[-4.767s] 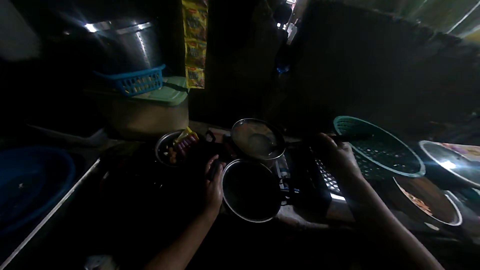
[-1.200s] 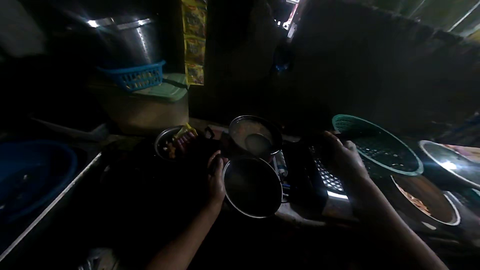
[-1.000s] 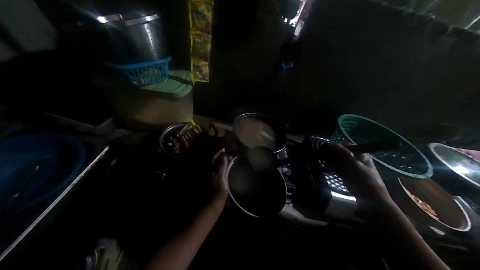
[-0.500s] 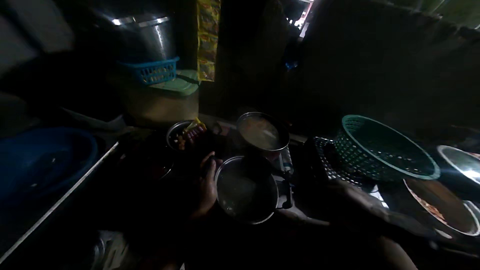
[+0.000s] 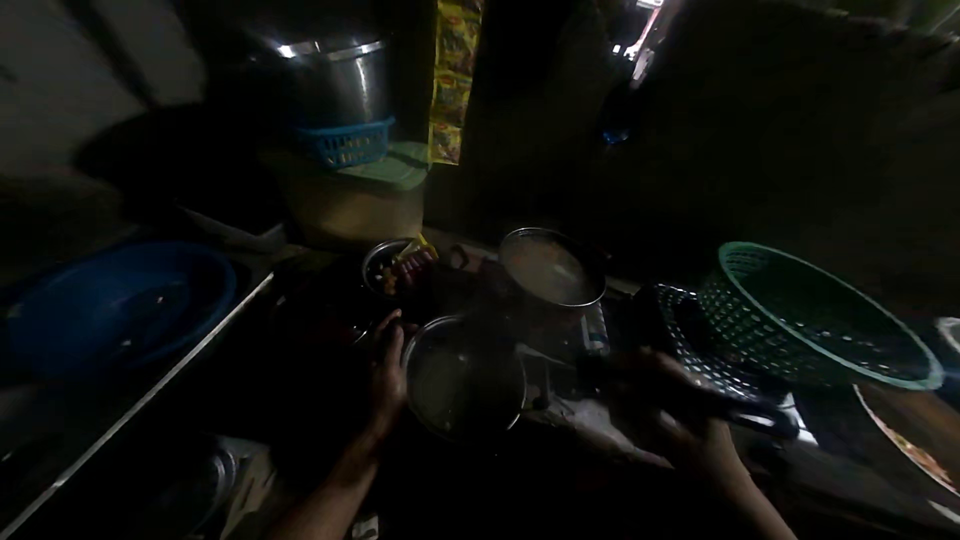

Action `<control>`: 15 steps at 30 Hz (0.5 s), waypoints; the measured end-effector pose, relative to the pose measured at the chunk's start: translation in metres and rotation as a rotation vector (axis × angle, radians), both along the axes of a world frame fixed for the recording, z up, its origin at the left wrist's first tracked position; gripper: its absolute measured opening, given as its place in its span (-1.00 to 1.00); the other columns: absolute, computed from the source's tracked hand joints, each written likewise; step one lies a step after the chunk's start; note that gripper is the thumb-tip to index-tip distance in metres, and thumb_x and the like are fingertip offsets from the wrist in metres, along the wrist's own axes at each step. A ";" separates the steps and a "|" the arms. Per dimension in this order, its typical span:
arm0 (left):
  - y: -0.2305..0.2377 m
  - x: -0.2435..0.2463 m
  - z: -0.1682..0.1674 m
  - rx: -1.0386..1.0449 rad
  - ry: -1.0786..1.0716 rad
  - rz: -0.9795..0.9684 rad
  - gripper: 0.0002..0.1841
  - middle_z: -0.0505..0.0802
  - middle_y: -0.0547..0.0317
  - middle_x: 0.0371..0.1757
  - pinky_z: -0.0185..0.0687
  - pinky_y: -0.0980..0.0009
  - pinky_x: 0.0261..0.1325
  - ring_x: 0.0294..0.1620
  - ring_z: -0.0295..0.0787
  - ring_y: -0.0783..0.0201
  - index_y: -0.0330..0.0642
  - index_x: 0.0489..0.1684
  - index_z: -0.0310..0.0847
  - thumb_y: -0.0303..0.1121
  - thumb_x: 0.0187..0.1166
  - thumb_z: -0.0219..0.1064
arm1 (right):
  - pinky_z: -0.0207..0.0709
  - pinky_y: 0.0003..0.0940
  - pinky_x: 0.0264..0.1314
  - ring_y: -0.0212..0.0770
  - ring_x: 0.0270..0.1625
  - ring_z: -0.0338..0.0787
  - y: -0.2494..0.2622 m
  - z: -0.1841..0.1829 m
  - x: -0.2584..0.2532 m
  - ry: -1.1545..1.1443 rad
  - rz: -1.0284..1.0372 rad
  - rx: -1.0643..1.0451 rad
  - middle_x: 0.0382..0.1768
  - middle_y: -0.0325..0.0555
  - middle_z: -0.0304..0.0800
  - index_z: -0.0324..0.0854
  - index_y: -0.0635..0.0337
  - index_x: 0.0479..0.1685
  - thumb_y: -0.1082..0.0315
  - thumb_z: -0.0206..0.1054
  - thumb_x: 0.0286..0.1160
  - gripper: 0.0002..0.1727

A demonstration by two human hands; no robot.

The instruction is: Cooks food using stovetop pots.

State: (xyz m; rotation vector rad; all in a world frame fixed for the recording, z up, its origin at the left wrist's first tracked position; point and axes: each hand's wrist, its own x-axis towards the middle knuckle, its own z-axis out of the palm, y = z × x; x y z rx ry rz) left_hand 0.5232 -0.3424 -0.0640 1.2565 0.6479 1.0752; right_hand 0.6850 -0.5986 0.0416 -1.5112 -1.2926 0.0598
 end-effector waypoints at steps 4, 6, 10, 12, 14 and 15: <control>0.010 -0.012 -0.002 -0.015 0.050 0.062 -0.60 0.83 0.17 -0.03 0.64 0.65 0.14 -0.03 0.75 0.55 -0.50 0.47 0.43 -0.41 0.84 -0.04 | 0.79 -0.47 -0.38 -0.40 -0.46 0.84 0.020 -0.007 0.002 0.551 -0.077 0.084 -0.38 -0.35 0.88 0.67 -0.01 -0.11 0.32 0.32 0.58 -0.94; 0.017 -0.016 -0.010 0.000 0.040 0.086 -0.60 0.83 0.17 -0.03 0.65 0.64 0.16 -0.02 0.76 0.54 -0.52 0.45 0.44 -0.41 0.82 -0.02 | 0.80 -0.44 -0.39 -0.36 -0.48 0.82 0.026 -0.017 0.005 0.609 -0.059 0.121 -0.36 -0.27 0.86 0.66 0.01 -0.13 0.25 0.33 0.61 -0.92; 0.033 -0.019 -0.026 0.003 0.023 0.141 -0.60 0.75 0.04 0.24 0.55 0.69 0.29 0.20 0.67 0.60 -0.56 0.43 0.46 -0.42 0.78 0.04 | 0.81 -0.46 -0.33 -0.39 -0.35 0.85 0.033 -0.027 -0.003 0.575 -0.063 0.157 -0.20 -0.32 0.88 0.70 -0.03 -0.06 0.20 0.37 0.63 -0.89; 0.041 -0.020 -0.029 -0.012 0.037 0.151 -0.61 0.70 -0.04 0.33 0.54 0.71 0.29 0.24 0.65 0.61 -0.59 0.43 0.44 -0.46 0.78 0.03 | 0.82 -0.47 -0.22 -0.44 -0.26 0.87 0.041 -0.030 -0.014 0.531 -0.092 0.143 -0.16 -0.43 0.90 0.70 -0.03 -0.02 0.27 0.33 0.62 -0.89; 0.050 -0.023 -0.035 -0.021 0.057 0.139 -0.59 0.62 -0.14 0.44 0.51 0.69 0.34 0.32 0.60 0.57 -0.62 0.47 0.38 -0.46 0.80 -0.01 | 0.80 -0.49 -0.04 -0.48 -0.10 0.87 0.051 -0.039 -0.025 0.505 -0.080 0.137 -0.05 -0.46 0.91 0.75 0.02 0.02 0.35 0.32 0.61 -0.85; 0.056 -0.024 -0.042 -0.018 0.055 0.146 -0.59 0.61 -0.17 0.45 0.51 0.66 0.37 0.34 0.60 0.53 -0.62 0.47 0.38 -0.46 0.80 0.00 | 0.79 -0.49 0.04 -0.49 -0.05 0.86 0.056 -0.045 -0.030 0.494 -0.071 0.123 0.00 -0.47 0.90 0.75 0.05 0.04 0.39 0.30 0.62 -0.83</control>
